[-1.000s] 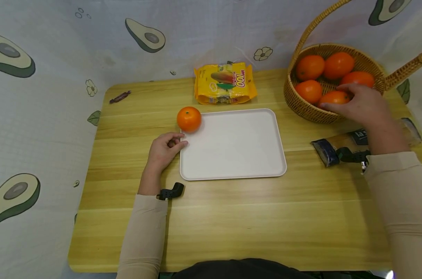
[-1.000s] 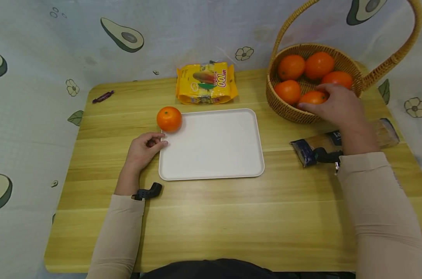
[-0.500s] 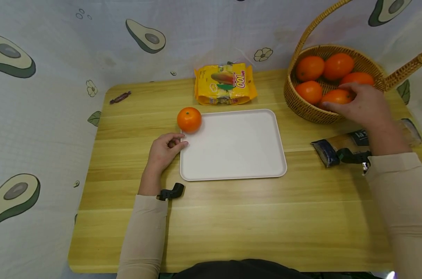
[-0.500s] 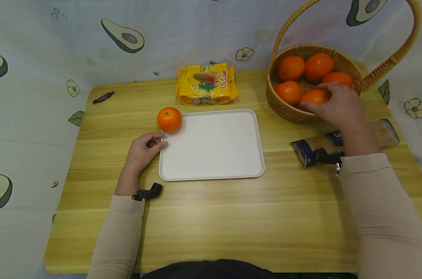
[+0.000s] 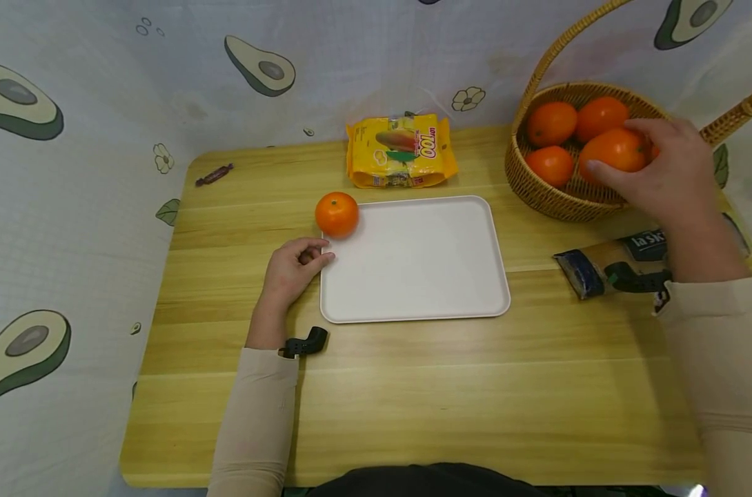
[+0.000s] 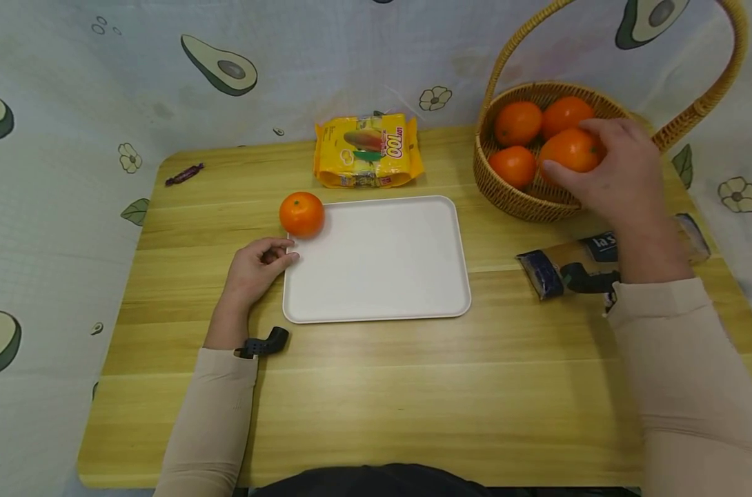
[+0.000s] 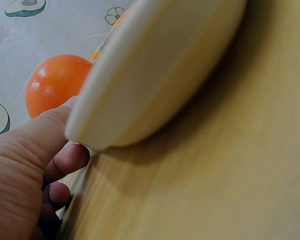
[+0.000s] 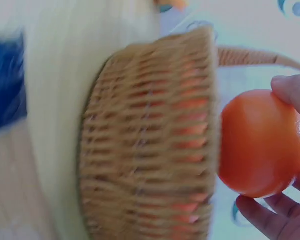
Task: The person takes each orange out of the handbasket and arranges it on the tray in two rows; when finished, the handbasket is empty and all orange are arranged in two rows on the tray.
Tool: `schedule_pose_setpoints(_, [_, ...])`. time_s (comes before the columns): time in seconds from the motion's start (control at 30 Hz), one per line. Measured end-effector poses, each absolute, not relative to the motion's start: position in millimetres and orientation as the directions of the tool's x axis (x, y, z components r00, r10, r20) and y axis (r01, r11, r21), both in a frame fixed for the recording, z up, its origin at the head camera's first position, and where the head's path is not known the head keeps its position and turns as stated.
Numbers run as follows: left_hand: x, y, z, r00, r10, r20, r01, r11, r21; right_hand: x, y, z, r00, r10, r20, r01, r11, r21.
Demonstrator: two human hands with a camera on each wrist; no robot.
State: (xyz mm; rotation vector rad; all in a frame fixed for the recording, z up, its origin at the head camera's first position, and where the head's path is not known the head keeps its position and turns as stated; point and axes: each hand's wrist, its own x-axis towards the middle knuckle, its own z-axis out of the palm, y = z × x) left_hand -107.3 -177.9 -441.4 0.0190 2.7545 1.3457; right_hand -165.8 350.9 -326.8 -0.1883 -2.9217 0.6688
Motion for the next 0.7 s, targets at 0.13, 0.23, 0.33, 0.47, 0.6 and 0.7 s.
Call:
schedule_pose_setpoints(0.13, [-107.3,-178.0,-442.0,-0.997,0.048,-0.055,-0.013,0.616,0.787,-161.1,336.1,-316.5,-0.981,0.146,0.127,0.075,0.893,-0.443])
schedule_pose_setpoints(0.23, [-107.7,-178.2,-442.5,-0.998,0.050,-0.049,-0.008,0.619,0.785,-157.3,323.4,-310.1,-0.980,0.111,0.167,0.024,0.891,-0.454])
schedule_pose_setpoints(0.33, [-107.9,-178.4,-442.3,-0.998,0.050,-0.048,-0.007,0.618,0.787,-152.7,309.8,-305.9,-0.979,0.056,0.197,-0.047,0.875,-0.483])
schedule_pose_setpoints(0.47, [-108.2,-178.3,-441.0,-0.997,0.052,-0.055,-0.011,0.618,0.786,-146.2,291.2,-305.6,-0.975,-0.020,0.223,-0.132,0.854,-0.504])
schedule_pose_setpoints(0.6, [-108.4,-178.4,-440.1,-0.997,0.052,-0.064,-0.019,0.616,0.788,-138.6,270.5,-313.2,-0.963,-0.108,0.246,-0.219,0.846,-0.486])
schedule_pose_setpoints(0.7, [-108.4,-178.2,-440.0,-0.996,0.050,-0.072,-0.026,0.612,0.791,-130.5,253.1,-323.0,-0.956,-0.166,0.241,-0.266,0.838,-0.477])
